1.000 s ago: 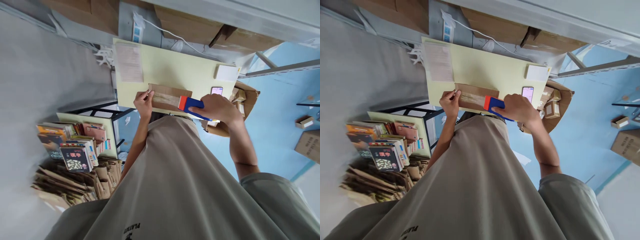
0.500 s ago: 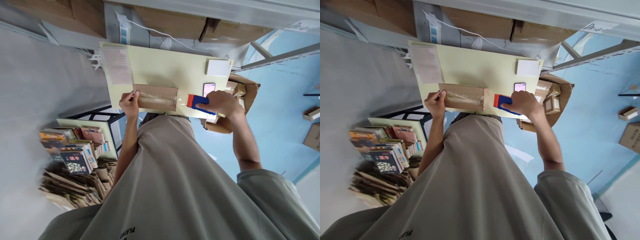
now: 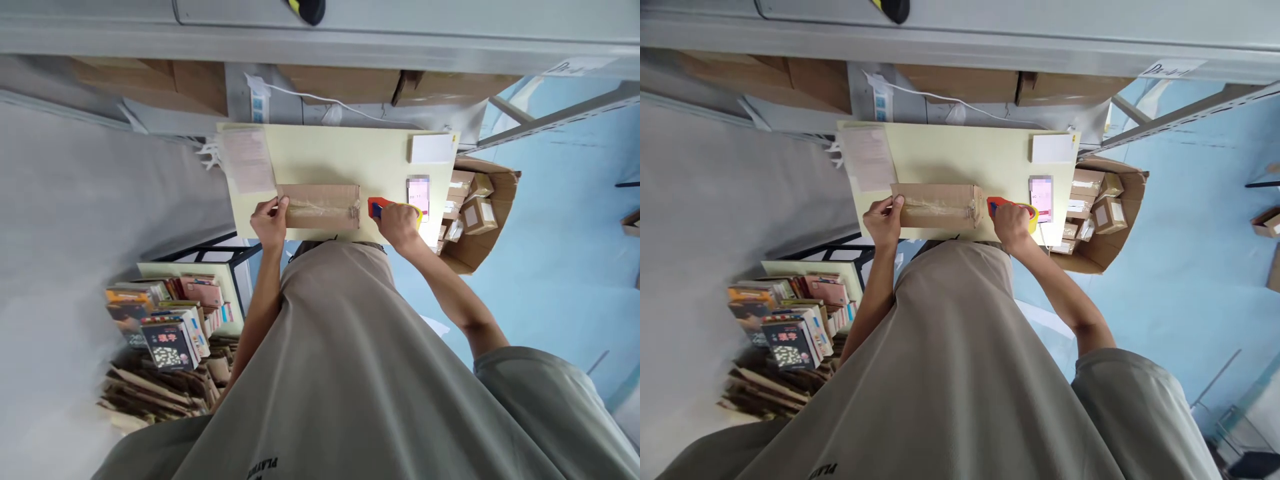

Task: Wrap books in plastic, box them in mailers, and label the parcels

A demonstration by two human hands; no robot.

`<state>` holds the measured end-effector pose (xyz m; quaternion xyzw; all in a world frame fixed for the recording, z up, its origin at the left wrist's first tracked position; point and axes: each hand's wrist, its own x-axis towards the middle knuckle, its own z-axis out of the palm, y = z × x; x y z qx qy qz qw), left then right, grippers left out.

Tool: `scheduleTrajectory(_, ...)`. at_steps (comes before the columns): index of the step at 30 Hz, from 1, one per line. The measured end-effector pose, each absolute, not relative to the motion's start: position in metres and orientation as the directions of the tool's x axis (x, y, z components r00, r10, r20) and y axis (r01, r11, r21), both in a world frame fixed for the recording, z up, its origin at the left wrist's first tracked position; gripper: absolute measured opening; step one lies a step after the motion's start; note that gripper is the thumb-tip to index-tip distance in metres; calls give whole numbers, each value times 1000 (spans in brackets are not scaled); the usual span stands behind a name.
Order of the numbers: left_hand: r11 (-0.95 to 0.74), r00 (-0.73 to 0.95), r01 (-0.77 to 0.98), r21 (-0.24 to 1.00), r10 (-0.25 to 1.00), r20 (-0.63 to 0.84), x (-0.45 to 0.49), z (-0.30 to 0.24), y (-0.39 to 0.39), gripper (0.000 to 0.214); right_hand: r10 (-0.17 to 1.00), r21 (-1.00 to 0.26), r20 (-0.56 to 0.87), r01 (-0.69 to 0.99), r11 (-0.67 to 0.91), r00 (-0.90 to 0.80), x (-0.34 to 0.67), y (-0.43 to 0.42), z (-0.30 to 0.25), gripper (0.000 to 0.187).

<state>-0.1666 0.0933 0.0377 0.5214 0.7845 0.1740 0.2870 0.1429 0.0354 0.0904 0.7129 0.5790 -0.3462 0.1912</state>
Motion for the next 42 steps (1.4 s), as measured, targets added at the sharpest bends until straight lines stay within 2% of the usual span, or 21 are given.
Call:
scheduleTrajectory(2, 382, -254, 714, 587, 922, -291, -171, 36, 95, 31, 648, 6, -734, 957, -290, 201, 148, 35, 103, 38)
scheduleTrajectory(3, 376, -243, 709, 596, 924, -294, -172, 35, 96, 34, 637, 28, -735, 949, -313, 232, 152, 35, 111, 45)
scheduleTrajectory(6, 286, -203, 707, 647, 958, -201, -165, 40, 104, 47, 656, -24, -705, 915, -402, 270, 165, 42, 139, 56)
scheduleTrajectory(8, 102, -96, 685, 721, 994, -49, -147, 53, 112, 56, 700, -76, -644, 884, -462, 310, 173, 52, 157, 60)
scheduleTrajectory(11, -284, 184, 536, 795, 958, 218, -102, 92, 128, 63, 810, -223, -484, 848, -480, 331, 179, 75, 180, 60)
scheduleTrajectory(14, -567, 420, 348, 746, 806, 417, -46, 136, 149, 67, 932, -395, -239, 850, -349, 271, 180, 106, 200, 62)
scheduleTrajectory(17, -693, 474, 186, 696, 684, 554, 2, 165, 182, 69, 978, -428, -12, 883, -194, 209, 179, 147, 215, 58)
scheduleTrajectory(20, -706, 459, 148, 693, 669, 584, 35, 173, 219, 69, 968, -351, 88, 917, -191, 235, 179, 197, 221, 49)
scheduleTrajectory(24, -649, 468, 162, 743, 713, 521, 45, 170, 241, 84, 942, -286, 82, 913, -290, 325, 177, 259, 216, 51)
scheduleTrajectory(28, -597, 523, 173, 784, 730, 440, -4, 153, 218, 81, 944, -282, 67, 914, -292, 323, 174, 271, 211, 61)
scheduleTrajectory(30, -491, 501, 233, 839, 800, 330, -52, 130, 198, 79, 943, -261, 112, 925, -276, 313, 172, 248, 206, 69)
scheduleTrajectory(33, -194, 306, 402, 895, 950, 69, -134, 85, 164, 80, 934, -320, 178, 916, -242, 309, 158, 179, 186, 69)
scheduleTrajectory(34, -61, 202, 464, 884, 979, -39, -159, 71, 152, 81, 933, -370, 141, 892, -259, 330, 148, 150, 175, 70)
scheduleTrajectory(37, 243, 16, 583, 775, 950, -311, -205, 43, 115, 65, 908, -453, -192, 787, -418, 372, 106, 68, 139, 76)
scheduleTrajectory(40, 275, 69, 663, 696, 904, -422, -206, 38, 87, 47, 778, -403, -499, 693, -598, 382, 63, 20, 104, 86)
scheduleTrajectory(42, 248, 87, 709, 660, 898, -431, -193, 40, 75, 48, 705, -340, -577, 664, -667, 413, 45, 10, 88, 88)
